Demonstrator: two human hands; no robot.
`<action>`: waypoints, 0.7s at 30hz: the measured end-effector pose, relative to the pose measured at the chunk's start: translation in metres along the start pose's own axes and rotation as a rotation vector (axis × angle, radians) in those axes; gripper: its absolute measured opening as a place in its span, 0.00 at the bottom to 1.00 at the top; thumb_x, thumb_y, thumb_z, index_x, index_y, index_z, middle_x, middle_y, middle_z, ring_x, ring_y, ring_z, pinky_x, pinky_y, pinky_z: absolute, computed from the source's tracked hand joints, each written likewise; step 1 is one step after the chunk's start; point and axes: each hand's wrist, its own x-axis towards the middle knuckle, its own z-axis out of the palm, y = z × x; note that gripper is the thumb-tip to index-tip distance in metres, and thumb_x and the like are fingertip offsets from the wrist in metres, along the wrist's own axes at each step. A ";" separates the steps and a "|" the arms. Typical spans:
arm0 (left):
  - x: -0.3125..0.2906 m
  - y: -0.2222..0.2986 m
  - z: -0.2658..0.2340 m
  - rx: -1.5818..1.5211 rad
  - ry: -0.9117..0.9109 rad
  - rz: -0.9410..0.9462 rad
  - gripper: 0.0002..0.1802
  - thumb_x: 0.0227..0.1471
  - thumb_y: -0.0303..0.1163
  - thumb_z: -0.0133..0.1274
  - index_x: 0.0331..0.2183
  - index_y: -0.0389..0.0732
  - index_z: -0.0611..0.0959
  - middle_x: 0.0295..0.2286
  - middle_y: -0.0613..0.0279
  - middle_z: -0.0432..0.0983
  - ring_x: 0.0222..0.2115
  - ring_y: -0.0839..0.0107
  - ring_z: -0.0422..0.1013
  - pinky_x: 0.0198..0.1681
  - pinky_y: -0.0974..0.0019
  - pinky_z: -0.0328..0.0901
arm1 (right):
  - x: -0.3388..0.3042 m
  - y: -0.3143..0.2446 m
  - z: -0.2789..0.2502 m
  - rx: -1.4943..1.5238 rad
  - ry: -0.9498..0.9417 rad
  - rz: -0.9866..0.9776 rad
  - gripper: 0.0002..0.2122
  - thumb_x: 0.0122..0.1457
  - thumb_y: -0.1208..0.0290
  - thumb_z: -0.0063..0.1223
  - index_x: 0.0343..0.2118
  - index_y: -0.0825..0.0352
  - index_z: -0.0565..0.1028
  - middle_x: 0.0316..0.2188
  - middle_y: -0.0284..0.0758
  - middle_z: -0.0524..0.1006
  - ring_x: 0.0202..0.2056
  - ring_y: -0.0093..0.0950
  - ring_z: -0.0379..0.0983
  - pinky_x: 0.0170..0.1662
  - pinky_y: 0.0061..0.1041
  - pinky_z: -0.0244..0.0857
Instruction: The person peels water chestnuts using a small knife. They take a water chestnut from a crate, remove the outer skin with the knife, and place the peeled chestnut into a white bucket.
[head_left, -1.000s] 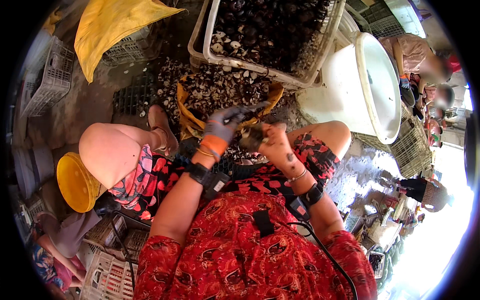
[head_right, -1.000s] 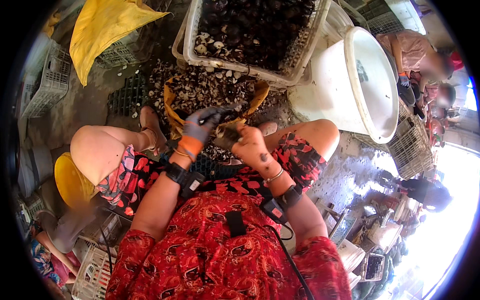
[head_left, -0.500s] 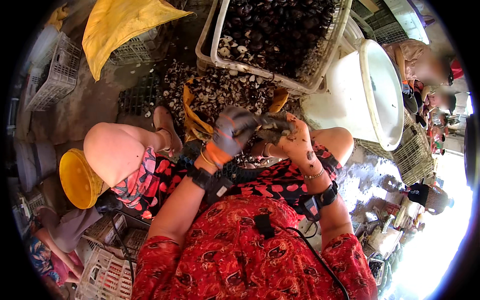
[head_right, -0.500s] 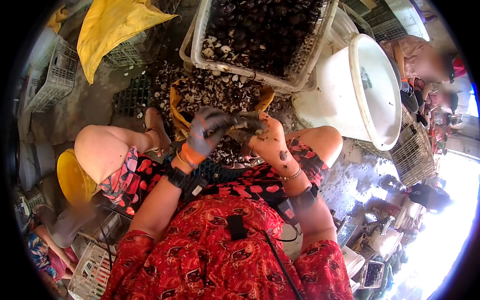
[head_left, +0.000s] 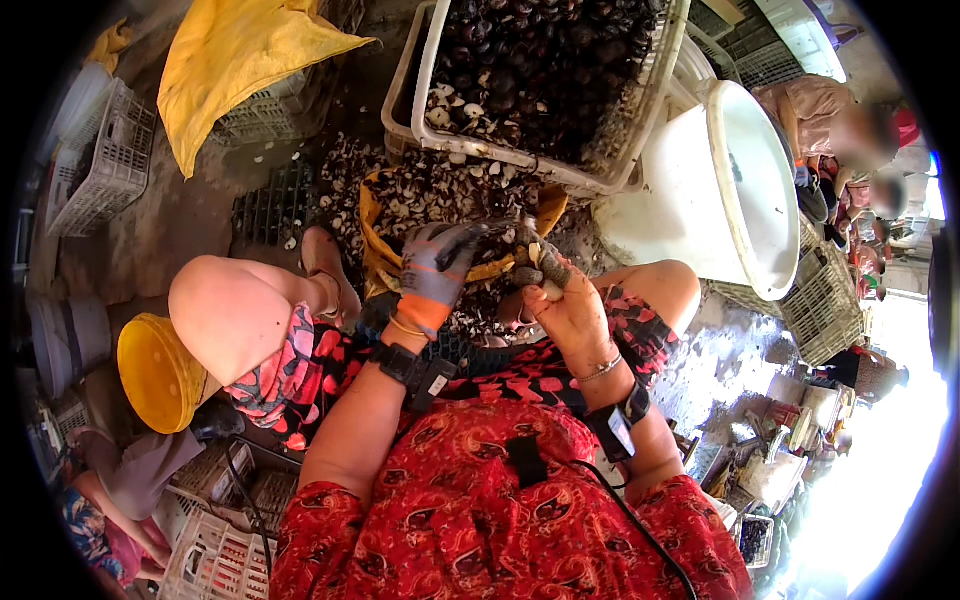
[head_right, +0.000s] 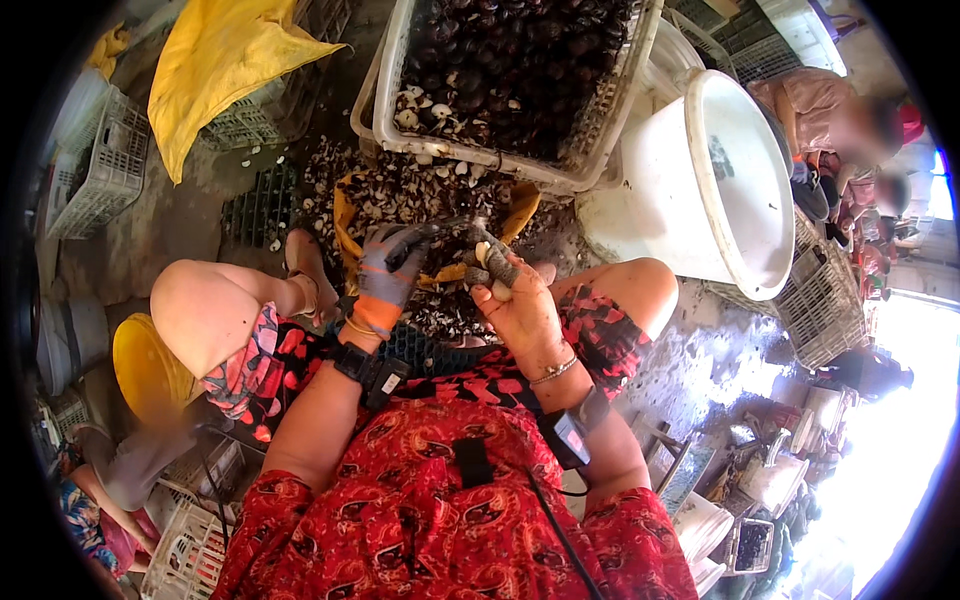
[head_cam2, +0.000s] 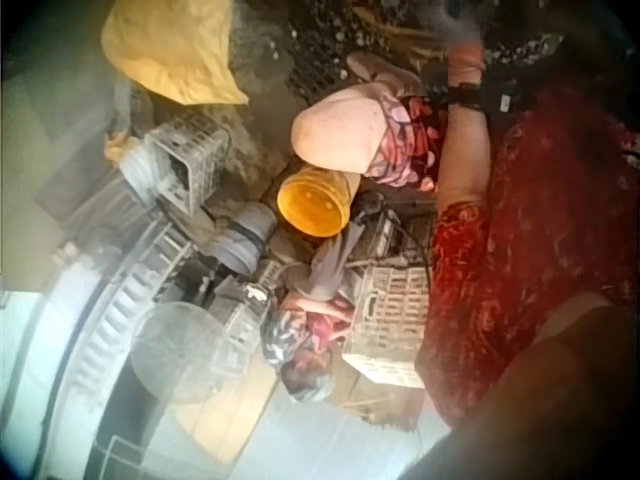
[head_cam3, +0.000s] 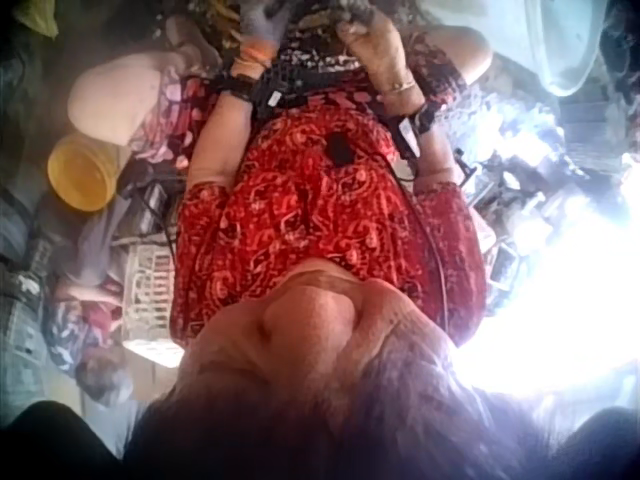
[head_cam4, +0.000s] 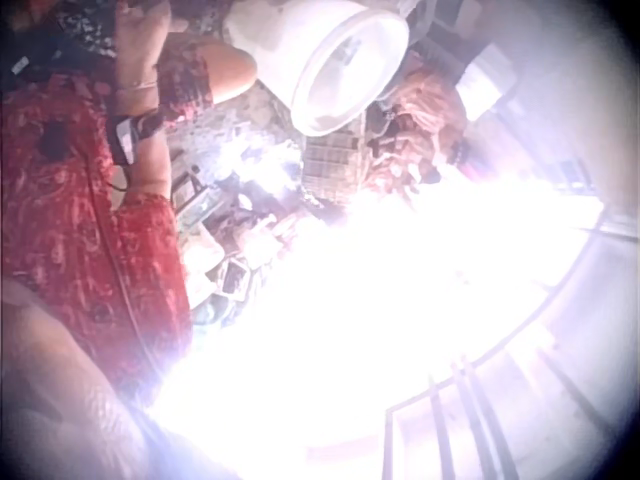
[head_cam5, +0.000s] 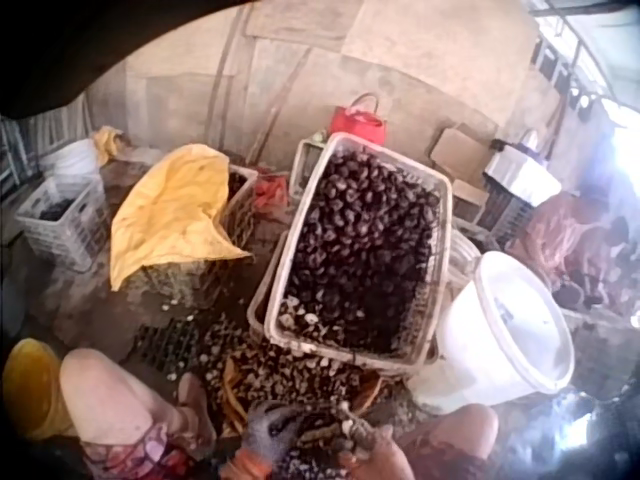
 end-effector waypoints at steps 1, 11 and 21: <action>0.001 -0.002 0.000 -0.059 -0.010 -0.083 0.13 0.40 0.21 0.54 0.32 0.43 0.83 0.30 0.59 0.73 0.33 0.61 0.67 0.37 0.62 0.62 | -0.003 0.000 0.005 0.117 0.038 -0.008 0.11 0.61 0.73 0.38 0.44 0.69 0.69 0.38 0.35 0.74 0.37 0.29 0.70 0.33 0.22 0.67; -0.008 -0.012 0.017 -0.085 -0.087 0.077 0.11 0.43 0.24 0.55 0.34 0.42 0.83 0.31 0.59 0.74 0.34 0.63 0.68 0.38 0.63 0.63 | 0.008 0.005 -0.015 0.044 0.120 -0.059 0.11 0.59 0.66 0.42 0.43 0.63 0.67 0.39 0.34 0.72 0.38 0.28 0.69 0.34 0.26 0.65; -0.005 0.014 0.012 0.004 -0.098 0.257 0.11 0.40 0.23 0.57 0.32 0.41 0.82 0.30 0.60 0.74 0.35 0.62 0.69 0.41 0.63 0.63 | 0.000 0.009 -0.016 -0.055 -0.101 -0.134 0.13 0.58 0.69 0.44 0.45 0.65 0.66 0.39 0.34 0.73 0.37 0.27 0.70 0.34 0.24 0.66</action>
